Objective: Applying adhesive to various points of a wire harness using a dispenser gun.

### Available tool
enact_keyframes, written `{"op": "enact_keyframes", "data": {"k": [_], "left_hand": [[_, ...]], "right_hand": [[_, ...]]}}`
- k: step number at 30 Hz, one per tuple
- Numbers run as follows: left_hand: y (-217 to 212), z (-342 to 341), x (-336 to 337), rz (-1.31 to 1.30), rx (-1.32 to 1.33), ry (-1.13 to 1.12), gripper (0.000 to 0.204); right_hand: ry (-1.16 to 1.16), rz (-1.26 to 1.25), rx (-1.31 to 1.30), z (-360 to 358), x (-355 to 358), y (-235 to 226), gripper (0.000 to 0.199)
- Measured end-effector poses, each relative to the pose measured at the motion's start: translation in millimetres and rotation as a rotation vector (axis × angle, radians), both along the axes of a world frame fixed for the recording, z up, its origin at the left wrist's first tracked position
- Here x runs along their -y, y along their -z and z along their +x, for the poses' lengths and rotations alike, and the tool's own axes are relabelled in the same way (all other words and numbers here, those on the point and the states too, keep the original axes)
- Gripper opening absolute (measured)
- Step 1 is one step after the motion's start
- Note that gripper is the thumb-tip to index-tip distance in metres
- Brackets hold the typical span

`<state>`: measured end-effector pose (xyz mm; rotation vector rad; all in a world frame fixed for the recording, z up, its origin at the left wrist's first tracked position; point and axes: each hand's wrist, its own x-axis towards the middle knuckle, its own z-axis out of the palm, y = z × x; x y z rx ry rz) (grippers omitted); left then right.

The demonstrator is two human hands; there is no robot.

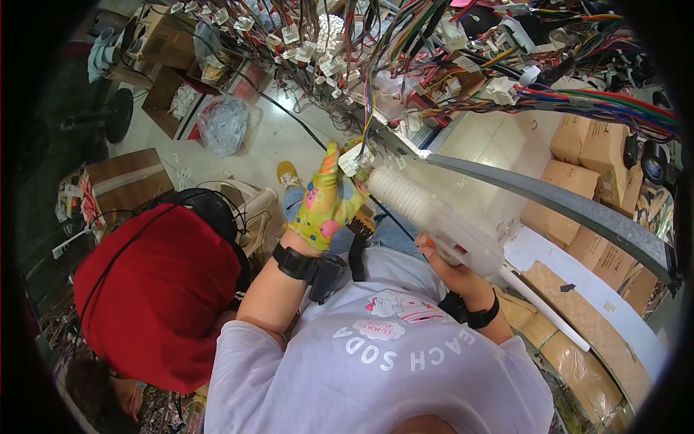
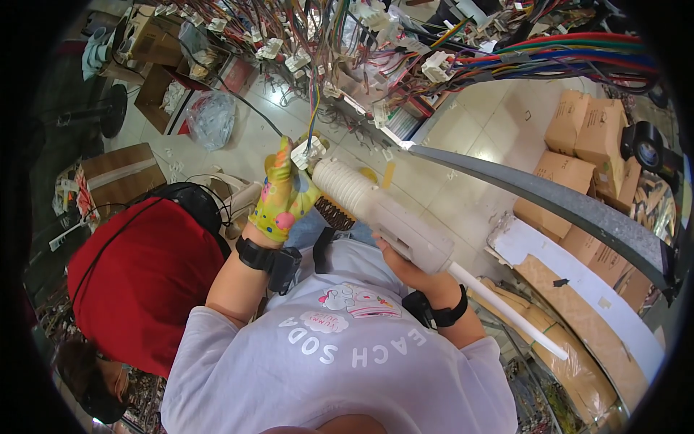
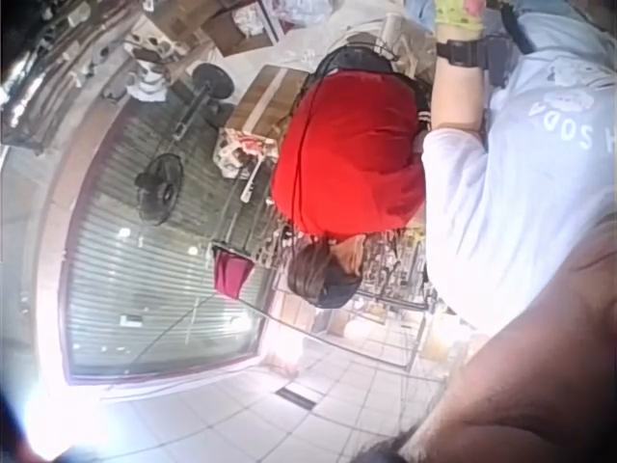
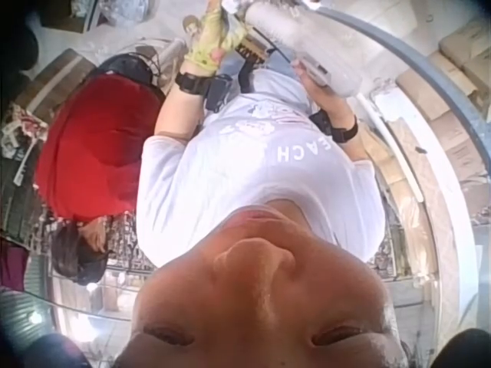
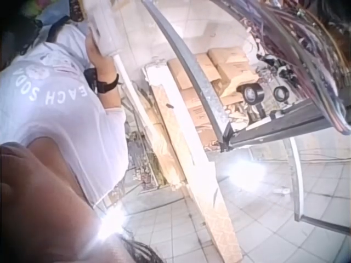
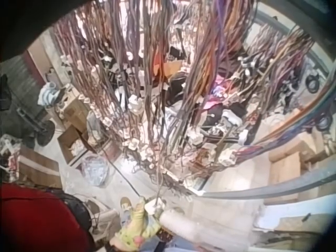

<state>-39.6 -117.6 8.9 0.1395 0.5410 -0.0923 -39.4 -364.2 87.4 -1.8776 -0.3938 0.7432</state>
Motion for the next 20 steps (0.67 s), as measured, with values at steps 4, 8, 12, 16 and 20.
{"op": "enact_keyframes", "data": {"k": [4, 8, 12, 16, 20], "left_hand": [[-4, 0, 0, 0.050, -0.029, 0.002, 0.045], [-9, -1, 3, 0.116, -0.009, 0.004, 0.045], [4, -3, 4, 0.120, -0.013, -0.007, 0.043], [7, -4, 4, 0.106, -0.023, 0.001, 0.041], [10, -6, 1, 0.094, -0.020, 0.015, 0.041]], "right_hand": [[0.034, 0.036, -0.042, -1, 0, 1, 0.017], [0.010, 0.014, -0.030, 1, -3, -3, 0.018], [0.027, -0.002, -0.043, 0, -3, -2, 0.019], [0.038, 0.018, -0.086, -1, -2, 0, 0.020], [-0.054, -0.023, 0.017, 2, 1, 1, 0.024]]}}
